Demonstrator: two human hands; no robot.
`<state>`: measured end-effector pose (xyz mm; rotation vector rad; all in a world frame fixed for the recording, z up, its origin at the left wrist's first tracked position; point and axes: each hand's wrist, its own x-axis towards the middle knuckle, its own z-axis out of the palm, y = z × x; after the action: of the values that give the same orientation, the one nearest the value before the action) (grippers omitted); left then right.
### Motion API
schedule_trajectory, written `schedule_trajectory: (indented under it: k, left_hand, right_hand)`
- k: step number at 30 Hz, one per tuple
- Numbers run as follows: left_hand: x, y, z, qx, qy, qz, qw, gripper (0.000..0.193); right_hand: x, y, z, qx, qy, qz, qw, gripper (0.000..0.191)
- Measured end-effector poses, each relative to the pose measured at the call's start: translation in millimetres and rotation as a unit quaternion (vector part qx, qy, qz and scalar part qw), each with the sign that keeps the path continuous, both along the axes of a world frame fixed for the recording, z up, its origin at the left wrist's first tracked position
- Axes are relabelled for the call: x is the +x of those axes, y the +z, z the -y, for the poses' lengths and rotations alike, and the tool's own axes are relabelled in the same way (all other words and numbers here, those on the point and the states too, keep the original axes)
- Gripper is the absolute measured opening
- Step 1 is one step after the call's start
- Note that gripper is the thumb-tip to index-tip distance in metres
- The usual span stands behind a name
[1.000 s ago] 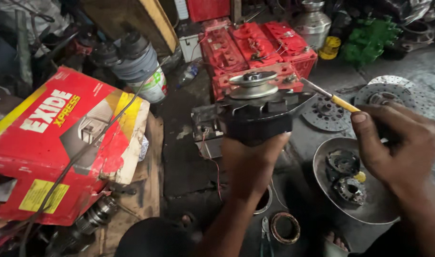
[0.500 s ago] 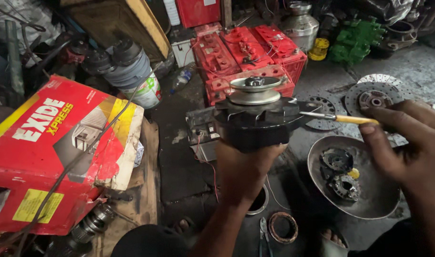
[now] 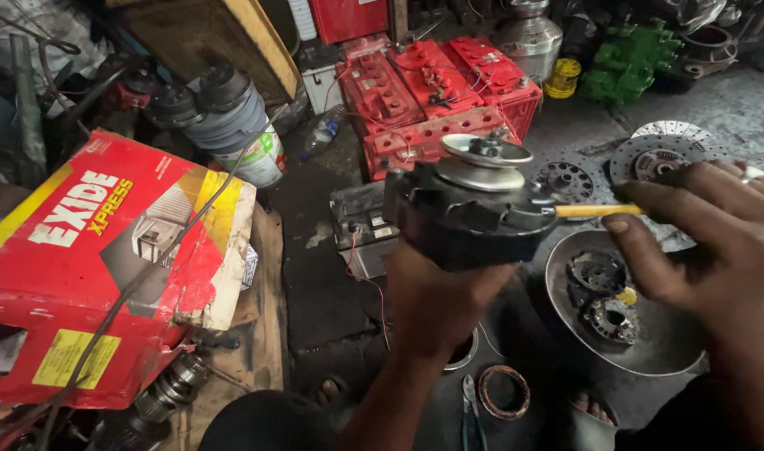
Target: The person uses a screwdriver to adjust internal components of a disassembled alternator while connecting it to a car battery. They then rotate the alternator's pulley to test its operation.
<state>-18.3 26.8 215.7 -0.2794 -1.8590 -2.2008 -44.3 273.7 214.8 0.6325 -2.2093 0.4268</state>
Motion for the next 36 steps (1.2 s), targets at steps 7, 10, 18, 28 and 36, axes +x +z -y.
schedule_trajectory:
  k: [7, 10, 18, 28, 36]
  left_hand:
    - [0.8, -4.7, 2.4, 0.034, -0.026, -0.024, 0.999, 0.05]
    - [0.4, -6.5, 3.7, -0.022, 0.024, 0.004, 0.999, 0.052]
    - [-1.9, -17.8, 11.5, -0.183, 0.042, -0.068, 0.98, 0.058]
    - [-3.5, -32.3, 1.1, -0.042, -0.059, -0.06, 0.996, 0.062]
    - [-25.5, -120.8, 24.3, -0.151, -0.106, -0.012, 0.983, 0.071]
  right_hand:
    - [-18.1, -17.1, -0.5, 0.007, 0.015, -0.035, 0.999, 0.023]
    - [-7.1, -14.8, 21.4, 0.031, -0.039, -0.052, 0.997, 0.023]
    - [12.8, -2.7, 25.8, 0.04, -0.034, -0.024, 0.998, 0.021]
    - [5.1, -6.9, 4.6, 0.042, -0.004, -0.04, 0.998, 0.028]
    - [18.6, -74.1, 23.4, 0.013, -0.023, 0.097, 0.995, 0.031]
